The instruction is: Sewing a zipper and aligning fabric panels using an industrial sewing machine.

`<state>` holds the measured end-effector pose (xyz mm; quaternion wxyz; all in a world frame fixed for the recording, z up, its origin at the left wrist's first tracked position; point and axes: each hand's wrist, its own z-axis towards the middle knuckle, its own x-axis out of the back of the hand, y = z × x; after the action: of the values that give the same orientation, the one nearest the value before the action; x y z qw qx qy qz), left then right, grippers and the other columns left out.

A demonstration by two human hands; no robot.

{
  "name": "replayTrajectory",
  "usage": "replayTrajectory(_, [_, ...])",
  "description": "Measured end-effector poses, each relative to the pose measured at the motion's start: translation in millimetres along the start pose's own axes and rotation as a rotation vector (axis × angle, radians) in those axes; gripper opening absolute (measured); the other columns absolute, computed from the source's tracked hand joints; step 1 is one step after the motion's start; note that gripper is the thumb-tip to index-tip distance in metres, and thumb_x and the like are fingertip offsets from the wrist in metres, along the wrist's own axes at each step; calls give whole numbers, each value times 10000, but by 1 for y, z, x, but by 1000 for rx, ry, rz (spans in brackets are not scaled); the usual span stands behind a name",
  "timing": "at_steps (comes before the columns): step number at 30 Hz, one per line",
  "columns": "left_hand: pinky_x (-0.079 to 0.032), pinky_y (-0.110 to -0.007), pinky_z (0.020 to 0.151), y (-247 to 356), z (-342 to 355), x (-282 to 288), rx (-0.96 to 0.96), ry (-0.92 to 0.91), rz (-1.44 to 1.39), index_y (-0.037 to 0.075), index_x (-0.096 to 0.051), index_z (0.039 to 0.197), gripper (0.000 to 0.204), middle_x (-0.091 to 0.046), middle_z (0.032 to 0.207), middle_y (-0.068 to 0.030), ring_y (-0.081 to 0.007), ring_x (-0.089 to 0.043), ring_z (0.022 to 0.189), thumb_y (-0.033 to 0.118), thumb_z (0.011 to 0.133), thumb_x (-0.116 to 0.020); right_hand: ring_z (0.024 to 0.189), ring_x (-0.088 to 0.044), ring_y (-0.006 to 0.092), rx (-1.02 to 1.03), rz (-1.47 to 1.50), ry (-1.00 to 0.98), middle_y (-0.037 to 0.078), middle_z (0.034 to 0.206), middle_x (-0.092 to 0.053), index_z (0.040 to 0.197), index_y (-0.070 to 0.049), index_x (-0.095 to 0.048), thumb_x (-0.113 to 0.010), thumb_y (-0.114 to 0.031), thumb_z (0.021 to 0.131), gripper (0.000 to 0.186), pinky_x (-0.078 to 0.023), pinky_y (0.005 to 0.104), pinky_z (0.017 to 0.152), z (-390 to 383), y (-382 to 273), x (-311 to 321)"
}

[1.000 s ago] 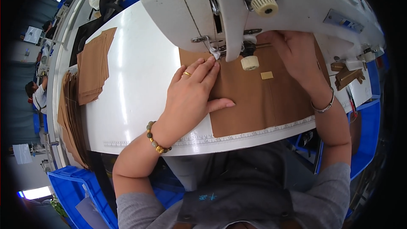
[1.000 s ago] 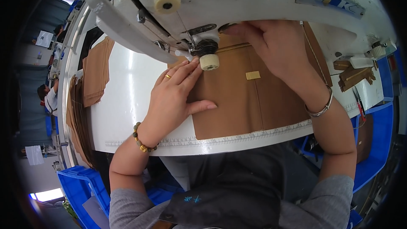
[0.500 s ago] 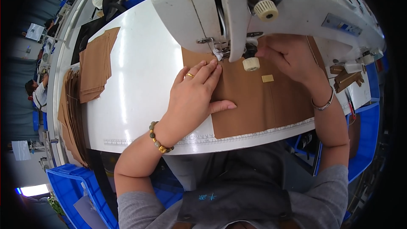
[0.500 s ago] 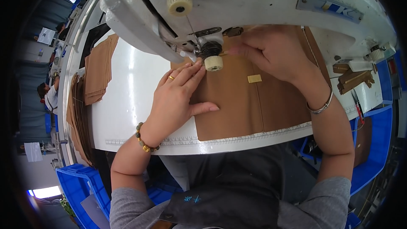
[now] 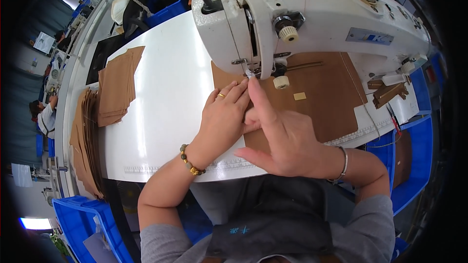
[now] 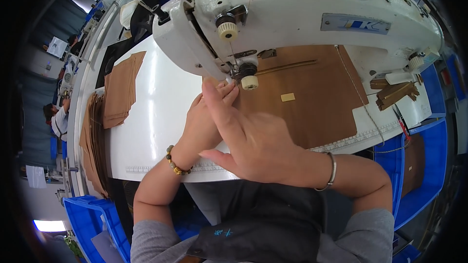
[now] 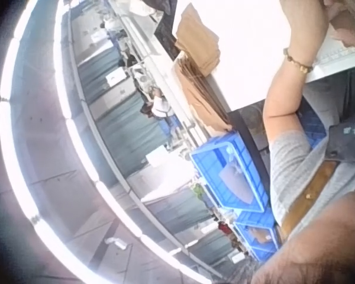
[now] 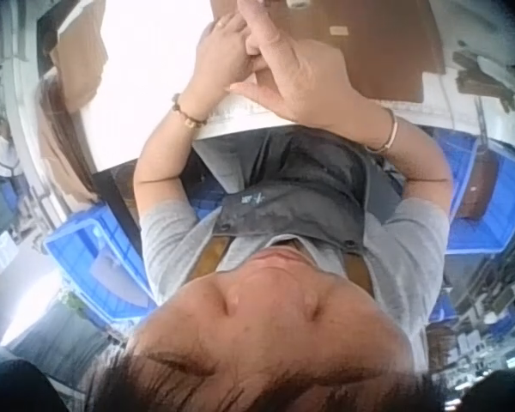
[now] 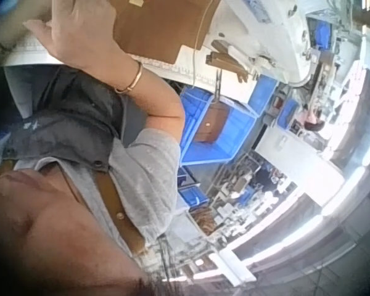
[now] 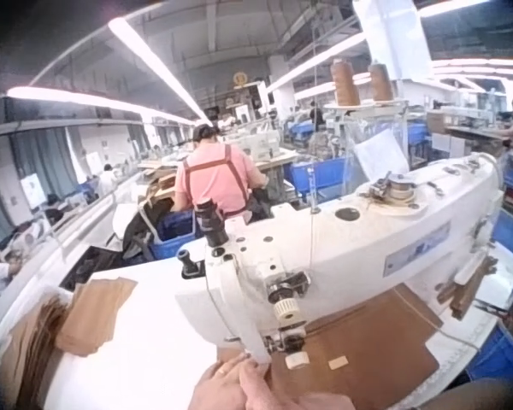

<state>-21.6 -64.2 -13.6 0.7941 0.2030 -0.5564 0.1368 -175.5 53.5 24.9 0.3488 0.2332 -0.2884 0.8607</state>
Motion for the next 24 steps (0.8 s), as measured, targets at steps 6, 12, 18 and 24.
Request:
replayTrajectory(6, [-481,-502,1073,-2,3,2,-42,155,-109,48,-625,1398,648,-637,1417,-101,-303,-590,1342,422,883,-744,711,-685,179,-331,28,233,142,1114,-690,1629,119,-39,-845,-381,881,1207,-536,286,610,47,-17,-39])
replayTrajectory(12, [-498,-478,1059,13,-8,-9,-24,125,-65,53,-649,1358,561,-661,1376,-95,-287,-618,1304,365,896,-711,645,-596,120,-332,637,441,112,952,-650,1571,59,-304,-825,-260,894,911,-449,252,530,43,-24,-51])
replayTrajectory(18, [-516,-455,1045,26,3,-39,-30,84,-26,58,-673,1317,478,-685,1334,-89,-270,-647,1267,308,909,-679,575,-494,84,-113,143,382,13,774,-567,1339,13,-582,-789,-190,926,504,-385,255,543,34,-23,-27])
replayTrajectory(24, [-533,-431,1030,31,11,-48,-30,77,-9,64,-697,1276,403,-710,1292,-84,-254,-676,1229,251,923,-647,562,-507,188,-174,377,328,29,692,-594,1167,-124,-705,-813,-241,876,331,-391,285,564,36,-35,-22])
